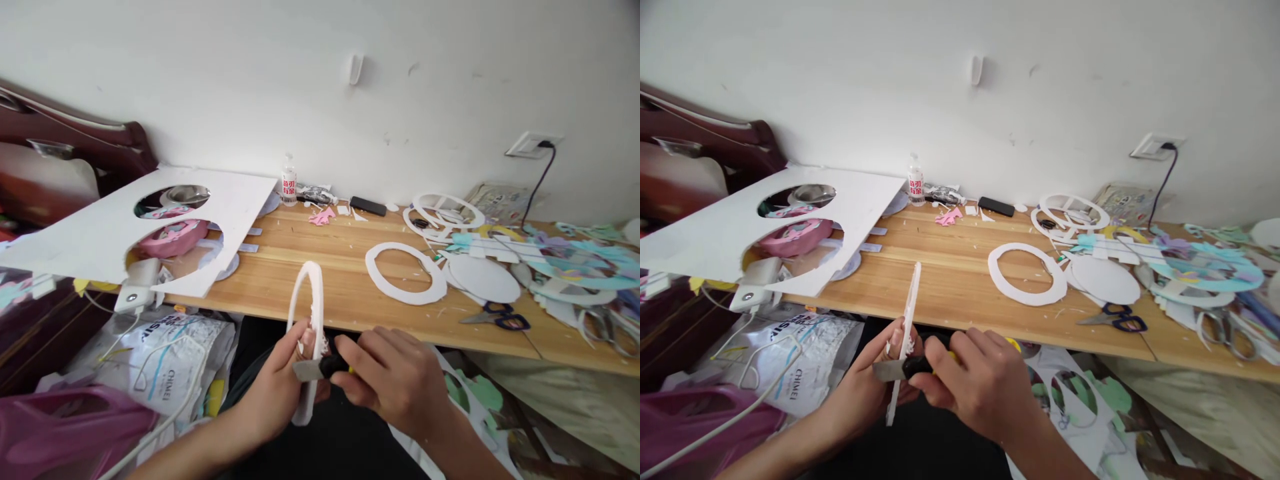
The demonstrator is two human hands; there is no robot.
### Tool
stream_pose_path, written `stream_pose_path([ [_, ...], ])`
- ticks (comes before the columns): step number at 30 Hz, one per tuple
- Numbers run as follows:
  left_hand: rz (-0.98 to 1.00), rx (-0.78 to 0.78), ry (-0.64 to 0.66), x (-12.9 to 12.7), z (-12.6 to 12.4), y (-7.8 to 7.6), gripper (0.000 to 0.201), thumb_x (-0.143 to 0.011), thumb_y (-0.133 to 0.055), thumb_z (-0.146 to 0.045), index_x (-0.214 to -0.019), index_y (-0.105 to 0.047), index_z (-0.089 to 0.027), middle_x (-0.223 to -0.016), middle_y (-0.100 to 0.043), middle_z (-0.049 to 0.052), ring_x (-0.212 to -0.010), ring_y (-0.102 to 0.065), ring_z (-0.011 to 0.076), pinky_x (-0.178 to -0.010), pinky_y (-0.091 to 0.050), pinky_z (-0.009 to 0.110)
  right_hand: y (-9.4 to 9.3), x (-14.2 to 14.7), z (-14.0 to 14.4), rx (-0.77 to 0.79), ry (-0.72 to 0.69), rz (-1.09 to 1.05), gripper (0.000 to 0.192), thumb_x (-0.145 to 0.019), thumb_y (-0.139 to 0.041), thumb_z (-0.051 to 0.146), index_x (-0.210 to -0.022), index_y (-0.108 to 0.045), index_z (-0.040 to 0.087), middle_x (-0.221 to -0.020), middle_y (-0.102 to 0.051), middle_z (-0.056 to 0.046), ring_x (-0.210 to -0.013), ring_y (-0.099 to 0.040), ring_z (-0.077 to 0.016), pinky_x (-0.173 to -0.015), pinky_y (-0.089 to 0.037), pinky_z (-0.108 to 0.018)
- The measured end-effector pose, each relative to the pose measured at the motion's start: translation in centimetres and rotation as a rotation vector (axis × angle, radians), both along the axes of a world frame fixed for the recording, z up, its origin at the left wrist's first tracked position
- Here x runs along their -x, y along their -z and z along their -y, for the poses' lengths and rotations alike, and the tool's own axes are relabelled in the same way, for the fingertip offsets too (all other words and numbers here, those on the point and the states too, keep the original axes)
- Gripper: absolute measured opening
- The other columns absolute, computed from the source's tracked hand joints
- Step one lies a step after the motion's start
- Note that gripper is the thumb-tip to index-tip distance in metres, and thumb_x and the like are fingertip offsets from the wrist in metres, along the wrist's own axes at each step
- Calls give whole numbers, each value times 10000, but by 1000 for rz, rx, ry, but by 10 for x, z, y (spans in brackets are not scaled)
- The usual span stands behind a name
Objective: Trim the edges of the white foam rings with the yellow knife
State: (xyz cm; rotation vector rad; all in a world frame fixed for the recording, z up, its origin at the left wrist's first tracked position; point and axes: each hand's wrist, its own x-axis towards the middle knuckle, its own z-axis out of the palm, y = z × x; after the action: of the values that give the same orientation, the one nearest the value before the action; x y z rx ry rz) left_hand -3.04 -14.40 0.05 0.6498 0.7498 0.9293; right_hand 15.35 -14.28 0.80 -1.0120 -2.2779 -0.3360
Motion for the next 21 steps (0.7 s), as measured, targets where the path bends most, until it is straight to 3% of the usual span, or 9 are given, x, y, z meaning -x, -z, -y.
stream_pose_path([
  [6, 78, -46, 82, 4, 3, 3, 368, -906, -568, -547, -814, -438, -215, -543, -405, -84, -461, -302, 60, -445, -252, 180, -1, -10, -5, 21, 63, 5, 306, -1010, -462, 397, -964, -662, 170, -670, -573, -14, -634, -509, -150, -632, -312, -301],
  [12, -17, -38, 62, 3, 2, 4, 394, -894, -561, -581, -817, -463, -207, -533, -394, -83, -457, -307, 63, -462, -277, 192, -1, -1, -3, 17, 7, 4, 378, -1011, -413, 470, -974, -663, 189, -652, -547, -11, -610, -492, -169, -605, -300, -320],
  [17, 42, -52, 79, 4, 1, 7, 381, -899, -566, -564, -827, -438, -213, -567, -407, -80, -472, -308, 66, -446, -249, 186, 2, -9, -9, 38, 59, 6, 303, -1014, -454, 403, -962, -649, 176, -667, -567, -9, -621, -498, -150, -614, -299, -297],
  [21, 6, -61, 74, 5, 2, 12, 357, -933, -519, -547, -844, -451, -208, -573, -414, -78, -474, -317, 63, -455, -263, 190, 1, -7, -7, 55, 15, -2, 350, -1022, -417, 432, -983, -649, 174, -667, -566, -18, -633, -497, -157, -627, -300, -299],
])
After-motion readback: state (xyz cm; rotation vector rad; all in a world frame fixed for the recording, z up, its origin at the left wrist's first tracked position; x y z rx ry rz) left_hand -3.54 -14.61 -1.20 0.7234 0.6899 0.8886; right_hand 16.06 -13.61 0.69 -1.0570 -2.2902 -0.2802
